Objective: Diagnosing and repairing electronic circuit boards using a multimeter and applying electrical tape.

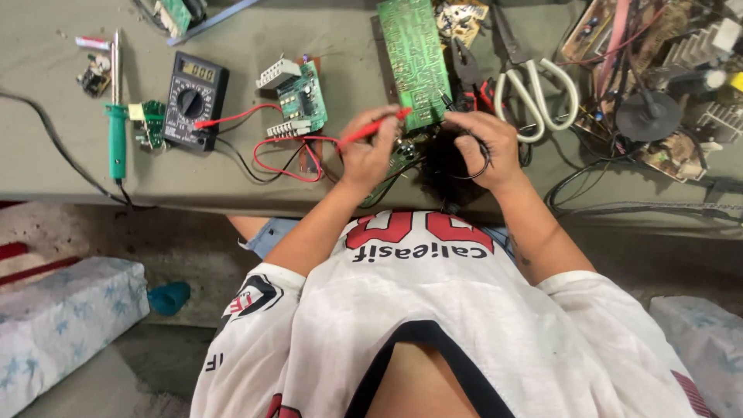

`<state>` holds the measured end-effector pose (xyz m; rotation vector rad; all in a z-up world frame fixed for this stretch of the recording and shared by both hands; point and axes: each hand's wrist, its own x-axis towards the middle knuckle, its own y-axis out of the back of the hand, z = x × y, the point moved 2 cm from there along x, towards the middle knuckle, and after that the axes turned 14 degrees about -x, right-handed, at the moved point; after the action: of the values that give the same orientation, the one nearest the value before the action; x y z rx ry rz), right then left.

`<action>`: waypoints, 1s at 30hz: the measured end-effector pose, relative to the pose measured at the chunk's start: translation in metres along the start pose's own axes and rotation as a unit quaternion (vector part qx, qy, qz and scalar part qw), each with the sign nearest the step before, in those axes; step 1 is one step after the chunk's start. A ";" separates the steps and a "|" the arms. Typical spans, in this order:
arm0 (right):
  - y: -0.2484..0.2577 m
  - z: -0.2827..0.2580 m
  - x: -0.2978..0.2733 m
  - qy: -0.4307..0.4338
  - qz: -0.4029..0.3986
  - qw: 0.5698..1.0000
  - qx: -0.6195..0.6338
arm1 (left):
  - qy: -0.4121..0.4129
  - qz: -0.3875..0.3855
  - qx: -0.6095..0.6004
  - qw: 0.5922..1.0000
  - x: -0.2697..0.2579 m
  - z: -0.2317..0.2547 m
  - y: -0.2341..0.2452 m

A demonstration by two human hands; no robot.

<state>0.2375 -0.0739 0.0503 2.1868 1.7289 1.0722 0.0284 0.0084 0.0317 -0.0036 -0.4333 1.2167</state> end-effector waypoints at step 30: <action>-0.007 0.007 -0.002 0.017 0.004 0.997 -0.078 | 0.026 0.054 0.016 0.998 0.006 -0.008 -0.007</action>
<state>0.2362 -0.0716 0.0401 2.0945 1.5926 1.2090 0.0393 0.0128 0.0275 -0.0311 -0.3725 1.3267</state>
